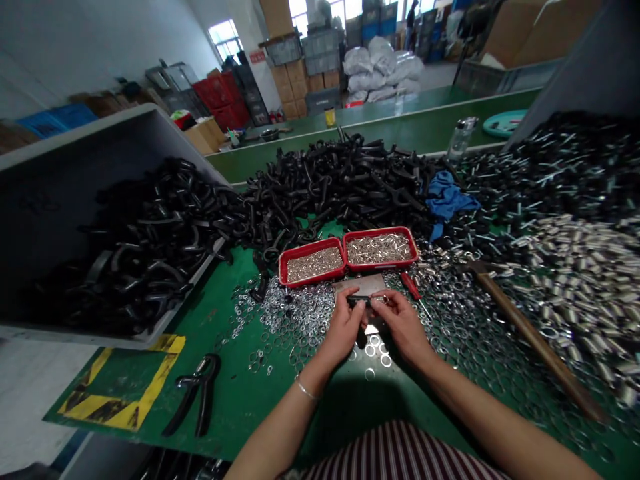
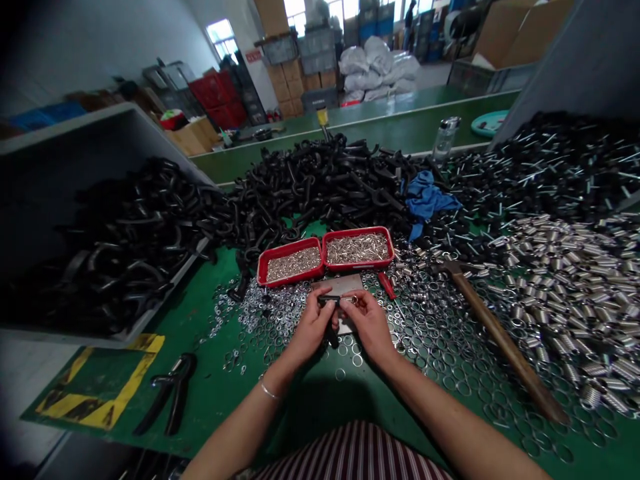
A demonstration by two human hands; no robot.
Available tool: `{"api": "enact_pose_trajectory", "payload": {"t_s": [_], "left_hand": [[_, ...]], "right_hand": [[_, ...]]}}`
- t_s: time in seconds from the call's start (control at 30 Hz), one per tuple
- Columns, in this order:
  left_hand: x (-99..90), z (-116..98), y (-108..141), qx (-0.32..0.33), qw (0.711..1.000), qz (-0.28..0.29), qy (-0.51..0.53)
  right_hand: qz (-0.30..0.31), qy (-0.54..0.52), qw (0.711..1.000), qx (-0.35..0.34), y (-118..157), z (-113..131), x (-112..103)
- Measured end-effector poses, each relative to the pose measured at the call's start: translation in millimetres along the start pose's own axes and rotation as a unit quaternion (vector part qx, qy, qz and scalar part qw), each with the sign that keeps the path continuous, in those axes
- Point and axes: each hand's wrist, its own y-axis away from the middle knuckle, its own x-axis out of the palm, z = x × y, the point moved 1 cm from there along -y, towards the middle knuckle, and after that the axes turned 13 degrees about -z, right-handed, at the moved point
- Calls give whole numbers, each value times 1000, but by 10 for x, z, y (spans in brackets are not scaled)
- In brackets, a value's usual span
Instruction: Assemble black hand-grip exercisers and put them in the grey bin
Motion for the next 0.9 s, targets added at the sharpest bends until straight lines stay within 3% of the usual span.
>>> {"api": "enact_pose_trajectory", "payload": {"t_s": [0.1,0.17,0.23,0.3,0.33,0.4,0.5,0.6,0.67,0.7,0.77,0.83,0.9], "left_hand": [[44,33,96,-94,989,111,37],[43,38,145,-139,976,158,61],[-7,19,158,-142,977,150,58],[-107,-27,132,-114,988,98,38],[-169,-57,108,-98,993,60,35],[-289,-121,46,-81,995,-10,57],[-365,-175,-46,-92,990,-31,100],[-293,-160,-97,-88,991,-27,98],[-221,-142,-104,-72,991,-59,94],[-190,-143,-99,-64,990,-82,92],[-138,-173,-77,-39,990,-114,74],[-90,-240,-47,16,993,-115,33],[-36,-308,-22,86,991,-103,-6]], "right_hand": [[66,62,995,-44,-112,33,-10],[138,86,986,-38,-179,66,-22],[188,122,974,-45,-188,107,-72],[211,196,950,-122,-113,151,-182],[229,243,926,-178,-44,163,-255],[288,342,851,-276,130,140,-411],[347,458,742,-345,349,-1,-586],[348,500,696,-380,411,-123,-611],[359,472,712,-376,379,-116,-566],[357,442,740,-361,345,-80,-533],[307,360,827,-304,247,34,-452],[204,254,923,-204,124,153,-345],[120,128,982,-71,21,220,-207]]}}
